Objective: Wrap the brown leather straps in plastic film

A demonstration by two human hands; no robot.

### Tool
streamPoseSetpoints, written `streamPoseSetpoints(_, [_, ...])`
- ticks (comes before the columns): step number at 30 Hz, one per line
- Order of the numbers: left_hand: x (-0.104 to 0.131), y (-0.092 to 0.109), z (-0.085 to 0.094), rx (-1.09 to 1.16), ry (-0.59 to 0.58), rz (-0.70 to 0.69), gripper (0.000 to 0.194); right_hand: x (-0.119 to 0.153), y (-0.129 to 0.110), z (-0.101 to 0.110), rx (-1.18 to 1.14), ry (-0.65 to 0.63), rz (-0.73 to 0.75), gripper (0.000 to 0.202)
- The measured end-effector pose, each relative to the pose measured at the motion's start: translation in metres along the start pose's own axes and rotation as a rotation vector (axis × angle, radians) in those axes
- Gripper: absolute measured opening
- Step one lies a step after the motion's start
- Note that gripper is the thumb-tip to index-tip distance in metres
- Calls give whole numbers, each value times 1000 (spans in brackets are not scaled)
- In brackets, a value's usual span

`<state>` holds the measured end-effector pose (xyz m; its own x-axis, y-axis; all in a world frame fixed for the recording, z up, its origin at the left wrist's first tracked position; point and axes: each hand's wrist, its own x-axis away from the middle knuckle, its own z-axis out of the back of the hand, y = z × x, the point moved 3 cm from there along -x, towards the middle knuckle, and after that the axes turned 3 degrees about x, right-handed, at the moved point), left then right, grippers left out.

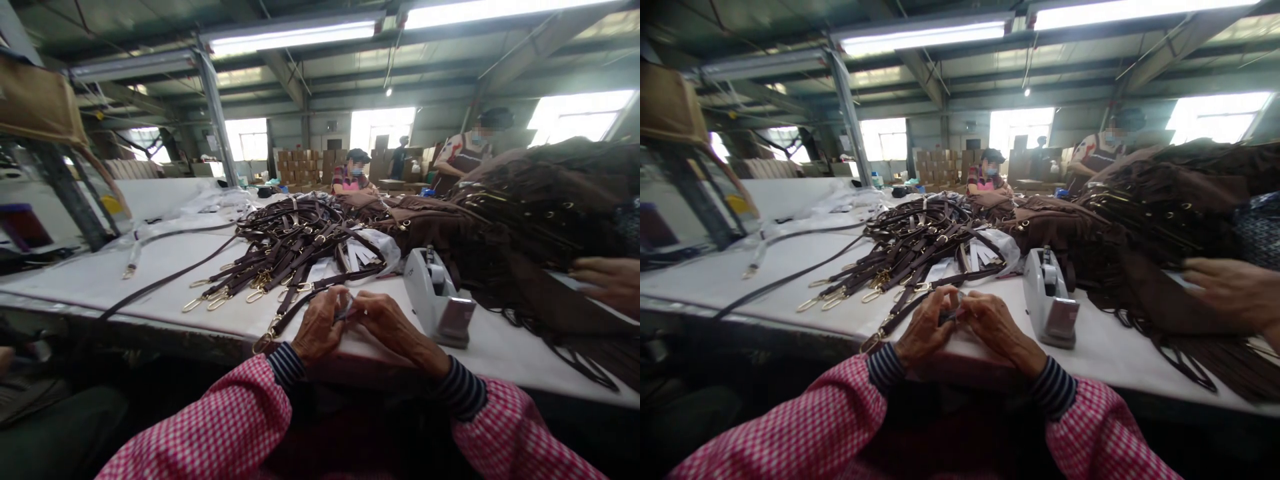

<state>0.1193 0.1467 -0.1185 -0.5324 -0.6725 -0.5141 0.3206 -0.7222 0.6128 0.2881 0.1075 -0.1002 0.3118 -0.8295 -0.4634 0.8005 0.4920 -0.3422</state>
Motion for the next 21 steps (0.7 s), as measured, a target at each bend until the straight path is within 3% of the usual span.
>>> streamPoseSetpoints(5, [0, 4, 1, 85, 6, -13, 89, -21, 7, 6, -130, -54, -106, 7])
streamPoseSetpoints(9, [0, -1, -5, 11, 40, 13, 89, -36, 13, 5, -237, -171, -131, 13])
streamPoseSetpoints(13, [0, -4, -11, -175, 93, 56, 69, -44, 15, 3, -294, -228, -146, 6])
streamPoseSetpoints(18, [0, 4, -1, -287, 28, 38, 15, -43, 5, 10, -329, -180, -175, 11])
streamPoseSetpoints(21, [-1, 21, 20, -322, -41, -4, 17, -39, -11, 22, -372, -164, -167, 9])
